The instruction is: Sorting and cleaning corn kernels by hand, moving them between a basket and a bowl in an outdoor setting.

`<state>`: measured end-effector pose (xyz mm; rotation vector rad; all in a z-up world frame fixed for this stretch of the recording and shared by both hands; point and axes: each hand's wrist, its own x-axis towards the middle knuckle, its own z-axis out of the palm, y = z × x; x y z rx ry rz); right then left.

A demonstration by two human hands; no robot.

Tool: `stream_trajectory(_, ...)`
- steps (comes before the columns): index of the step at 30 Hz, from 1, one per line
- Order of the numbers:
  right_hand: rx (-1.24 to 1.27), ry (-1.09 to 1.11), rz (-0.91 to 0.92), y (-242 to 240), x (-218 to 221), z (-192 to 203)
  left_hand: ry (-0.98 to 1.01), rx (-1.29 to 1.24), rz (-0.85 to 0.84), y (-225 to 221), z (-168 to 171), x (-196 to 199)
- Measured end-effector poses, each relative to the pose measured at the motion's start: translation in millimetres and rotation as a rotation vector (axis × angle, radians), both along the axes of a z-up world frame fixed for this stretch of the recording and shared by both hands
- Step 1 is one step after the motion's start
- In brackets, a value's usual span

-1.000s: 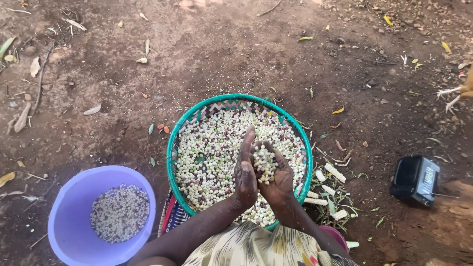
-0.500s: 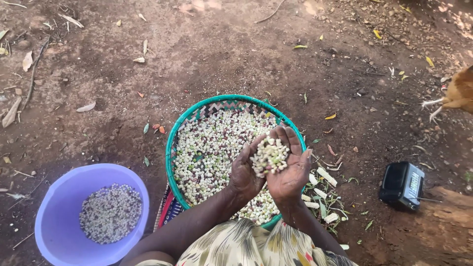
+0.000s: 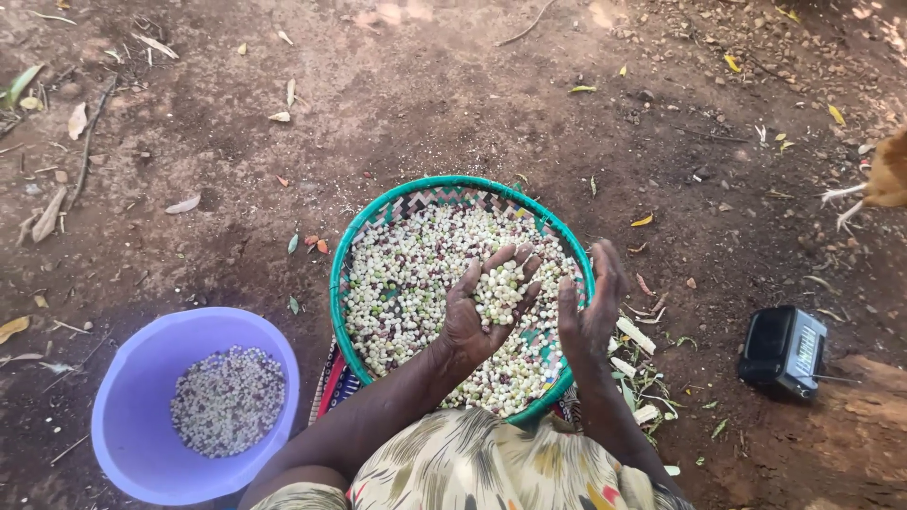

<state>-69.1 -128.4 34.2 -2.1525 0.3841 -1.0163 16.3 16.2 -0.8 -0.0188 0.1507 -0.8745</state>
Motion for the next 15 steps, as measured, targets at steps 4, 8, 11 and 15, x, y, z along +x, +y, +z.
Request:
stream_trajectory(4,-0.237,0.348,-0.26,-67,-33,-74,-0.03,0.01,0.02,2,0,0)
stream_trajectory(8,0.516,0.585,-0.173,-94,-56,-147,-0.062,-0.058,0.079,8,-4,-4)
stream_trajectory(11,0.832,0.289,-0.046,-80,-68,-130,-0.103,-0.128,0.128,33,0,1)
stream_trajectory(15,0.732,0.318,-0.091,-68,-78,-110,-0.101,-0.038,0.304,112,-5,1)
